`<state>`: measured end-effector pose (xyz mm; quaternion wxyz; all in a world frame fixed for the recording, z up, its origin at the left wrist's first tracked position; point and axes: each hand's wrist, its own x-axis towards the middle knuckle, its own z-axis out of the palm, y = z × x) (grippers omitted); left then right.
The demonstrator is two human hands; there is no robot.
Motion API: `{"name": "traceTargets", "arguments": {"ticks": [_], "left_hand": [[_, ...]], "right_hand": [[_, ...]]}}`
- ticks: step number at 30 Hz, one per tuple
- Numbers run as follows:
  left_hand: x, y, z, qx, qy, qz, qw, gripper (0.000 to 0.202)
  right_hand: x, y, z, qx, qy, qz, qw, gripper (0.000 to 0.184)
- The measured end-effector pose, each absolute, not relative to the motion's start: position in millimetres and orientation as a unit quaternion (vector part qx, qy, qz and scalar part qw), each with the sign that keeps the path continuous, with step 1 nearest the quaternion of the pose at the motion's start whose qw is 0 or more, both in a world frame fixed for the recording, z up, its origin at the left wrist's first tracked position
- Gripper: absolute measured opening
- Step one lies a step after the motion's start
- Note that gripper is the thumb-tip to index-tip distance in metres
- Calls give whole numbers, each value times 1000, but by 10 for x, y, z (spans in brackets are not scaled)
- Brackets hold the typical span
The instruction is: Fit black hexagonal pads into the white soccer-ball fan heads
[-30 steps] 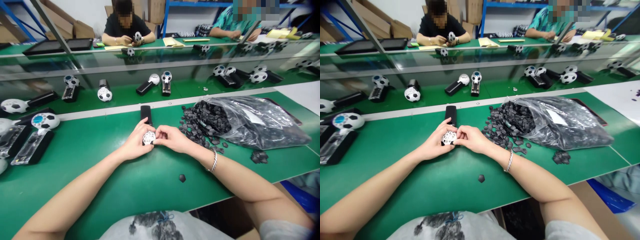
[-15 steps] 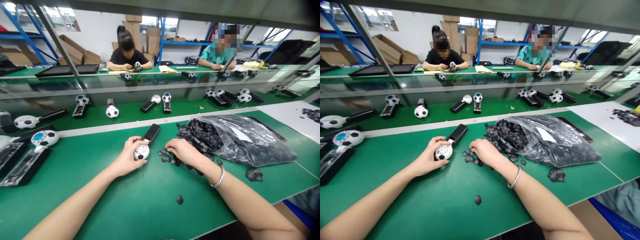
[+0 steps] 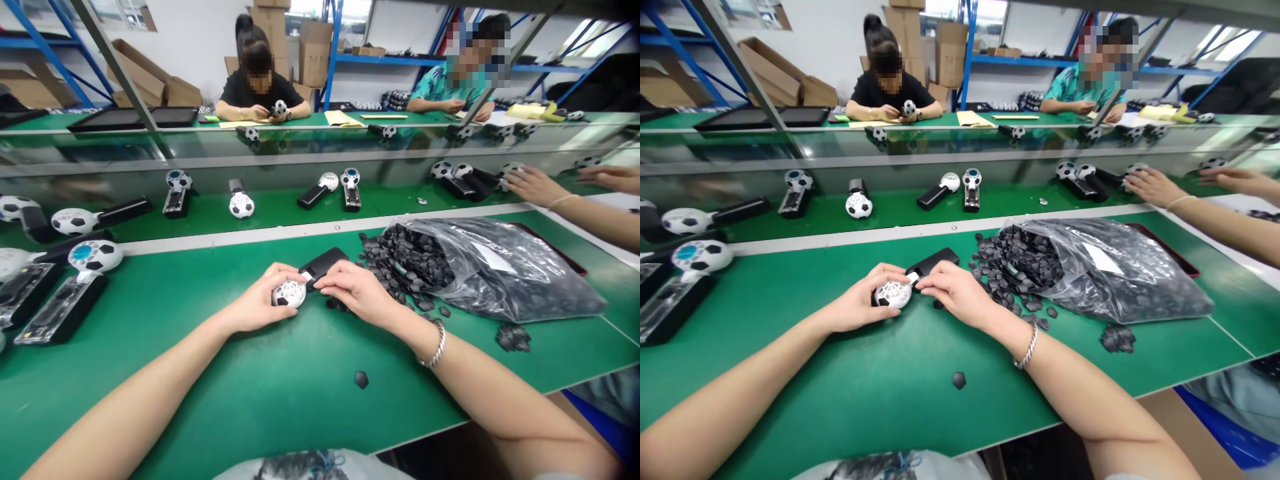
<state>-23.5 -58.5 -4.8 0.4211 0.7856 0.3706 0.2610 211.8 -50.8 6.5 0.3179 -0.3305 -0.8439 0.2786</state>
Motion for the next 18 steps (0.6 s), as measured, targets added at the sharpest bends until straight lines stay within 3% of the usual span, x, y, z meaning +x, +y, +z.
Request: {"name": "traceTargets", "arguments": {"ticks": [3,10,18], "left_hand": [[-220,-589,-33,788,364,257,425,42],[-200,-597,-31,793,362,258,416,43],[-134,-649,-14,794,373,271,397,46]], "right_hand": [[2110,-512,61,-310,-864,207,338,14],[2042,-589,48,-337,-838,309,297,3],[1928,-546,-80,-306,-844,302,322,2]]}}
